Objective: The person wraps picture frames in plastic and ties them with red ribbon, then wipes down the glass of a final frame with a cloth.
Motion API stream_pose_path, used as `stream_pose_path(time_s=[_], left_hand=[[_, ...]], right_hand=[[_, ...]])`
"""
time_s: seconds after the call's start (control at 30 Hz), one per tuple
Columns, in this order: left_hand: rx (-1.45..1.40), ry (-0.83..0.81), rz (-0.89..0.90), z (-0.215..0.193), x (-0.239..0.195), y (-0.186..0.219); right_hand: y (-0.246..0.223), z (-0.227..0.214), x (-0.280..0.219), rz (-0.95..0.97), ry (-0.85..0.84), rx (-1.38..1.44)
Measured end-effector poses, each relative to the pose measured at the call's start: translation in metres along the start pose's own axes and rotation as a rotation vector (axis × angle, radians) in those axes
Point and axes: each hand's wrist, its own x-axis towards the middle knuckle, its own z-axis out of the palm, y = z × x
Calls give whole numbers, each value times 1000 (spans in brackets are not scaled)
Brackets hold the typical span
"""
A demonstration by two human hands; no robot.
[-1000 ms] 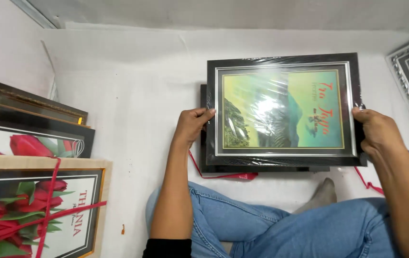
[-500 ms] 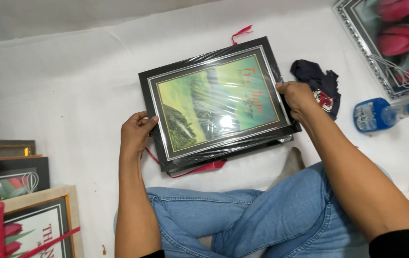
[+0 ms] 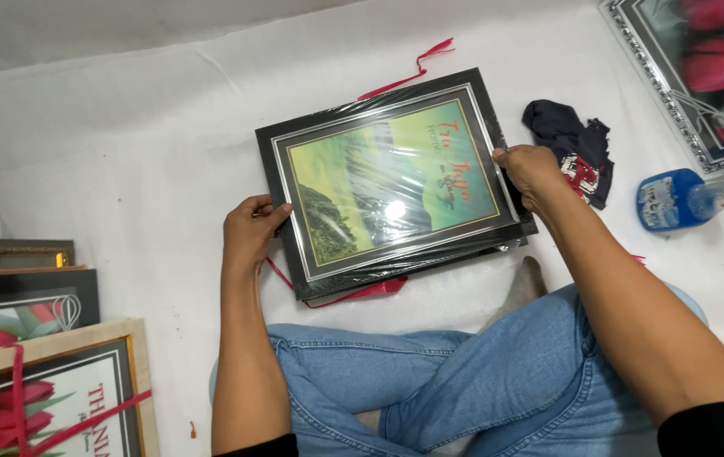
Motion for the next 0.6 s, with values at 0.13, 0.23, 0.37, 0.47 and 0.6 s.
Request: stream_pose_path(time_s=[0.13,0.23,0.37,0.47,0.6], left_hand=[[58,12,-1,0,-1,-5],[83,13,27,1,1,-7],[123,8,39,2,-3,-5],[184,2,64,3,-5,-1],[324,-20,149,2,-16,19]], right_hand=[[13,-8,5,-3,-25,-68],[33,-9,31,-64,-25,-82],[59,-5,61,-98,29,-213],[47,-5,50,-114,27,-246],[36,-6,35,-138,24,-314]])
